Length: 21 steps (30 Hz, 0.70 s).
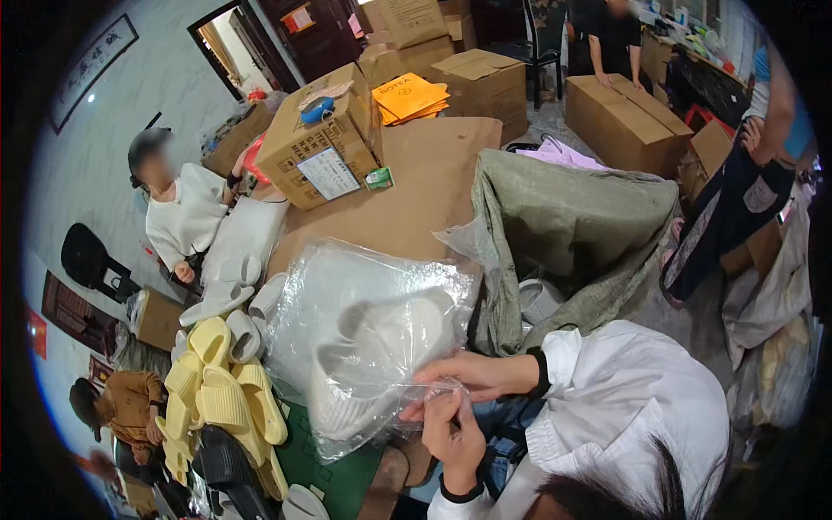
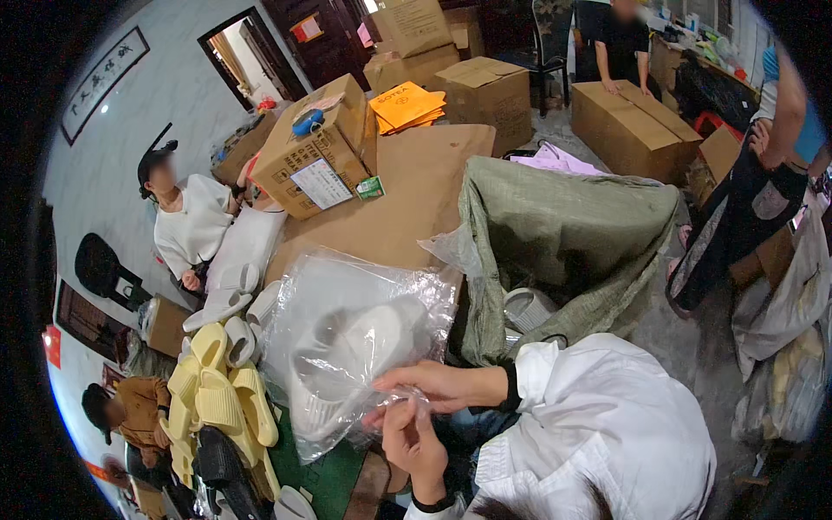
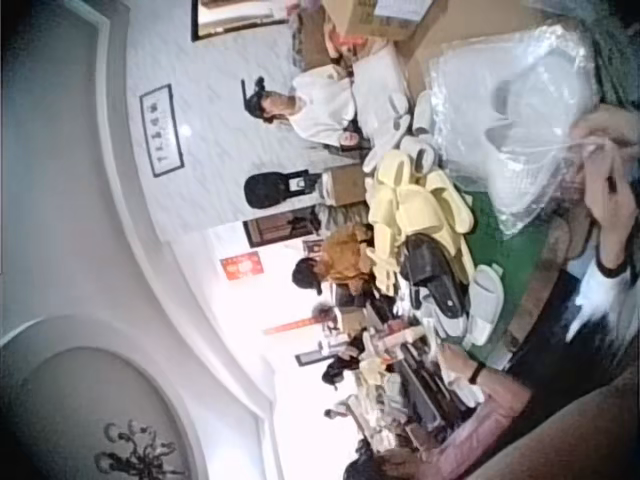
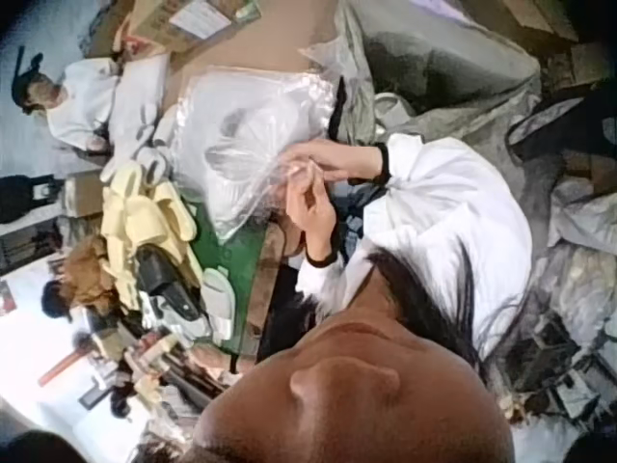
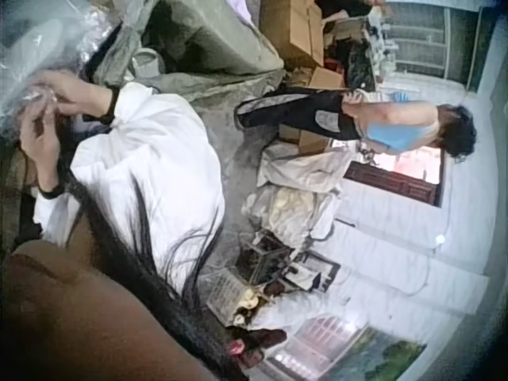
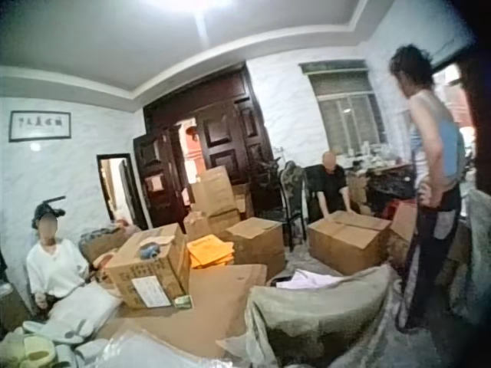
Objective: The recorder is seen packing finished shoes into plastic bags and placing them into a large sack.
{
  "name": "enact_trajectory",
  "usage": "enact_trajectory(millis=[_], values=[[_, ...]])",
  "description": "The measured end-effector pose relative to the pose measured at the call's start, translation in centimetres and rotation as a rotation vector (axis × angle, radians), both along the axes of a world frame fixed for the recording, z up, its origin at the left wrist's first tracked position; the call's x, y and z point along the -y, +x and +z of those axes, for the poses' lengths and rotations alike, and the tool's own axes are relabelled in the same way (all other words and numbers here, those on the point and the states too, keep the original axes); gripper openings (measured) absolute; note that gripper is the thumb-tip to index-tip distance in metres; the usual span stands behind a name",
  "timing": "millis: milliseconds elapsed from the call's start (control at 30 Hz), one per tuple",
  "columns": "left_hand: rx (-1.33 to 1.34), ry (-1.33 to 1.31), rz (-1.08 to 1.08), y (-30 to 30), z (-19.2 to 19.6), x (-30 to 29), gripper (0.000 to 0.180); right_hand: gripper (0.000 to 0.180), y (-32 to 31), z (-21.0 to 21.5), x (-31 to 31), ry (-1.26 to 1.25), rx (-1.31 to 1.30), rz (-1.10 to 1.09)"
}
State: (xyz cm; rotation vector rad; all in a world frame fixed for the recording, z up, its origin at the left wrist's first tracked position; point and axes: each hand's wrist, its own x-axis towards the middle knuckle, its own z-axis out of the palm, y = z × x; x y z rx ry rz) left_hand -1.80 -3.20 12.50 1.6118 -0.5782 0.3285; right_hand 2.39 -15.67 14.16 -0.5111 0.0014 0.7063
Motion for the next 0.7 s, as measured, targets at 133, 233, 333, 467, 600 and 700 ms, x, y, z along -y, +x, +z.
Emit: enact_trajectory(millis=[133, 233, 333, 467, 600, 700], values=[[0.156, 0.205, -0.134, 0.2, 0.8, 1.1, 0.031, 0.037, 0.1, 0.7, 2.0, -0.162, 0.342, -0.305], [0.153, 0.269, -0.283, -0.1, 0.8, 2.3, 0.053, 0.044, 0.5, 0.9, 4.9, -0.203, 0.498, -0.367], [-0.099, 0.306, -0.454, 0.6, -1.4, 4.7, 0.062, 0.045, 1.3, 1.6, 7.8, -0.137, 0.936, -0.569], [0.207, 0.622, -0.537, 1.5, -7.5, 10.1, 0.067, 0.044, 0.6, 1.5, 12.0, -0.216, 0.635, -1.129], [0.43, 1.158, -0.538, 1.3, -14.3, 13.0, 0.078, 0.025, -1.3, 1.1, 18.3, -0.422, 1.105, -1.577], [0.164, 1.381, -0.417, 0.5, -15.7, 13.4, 0.042, 0.022, -2.9, 1.1, 20.3, -1.17, 1.35, -2.006]])
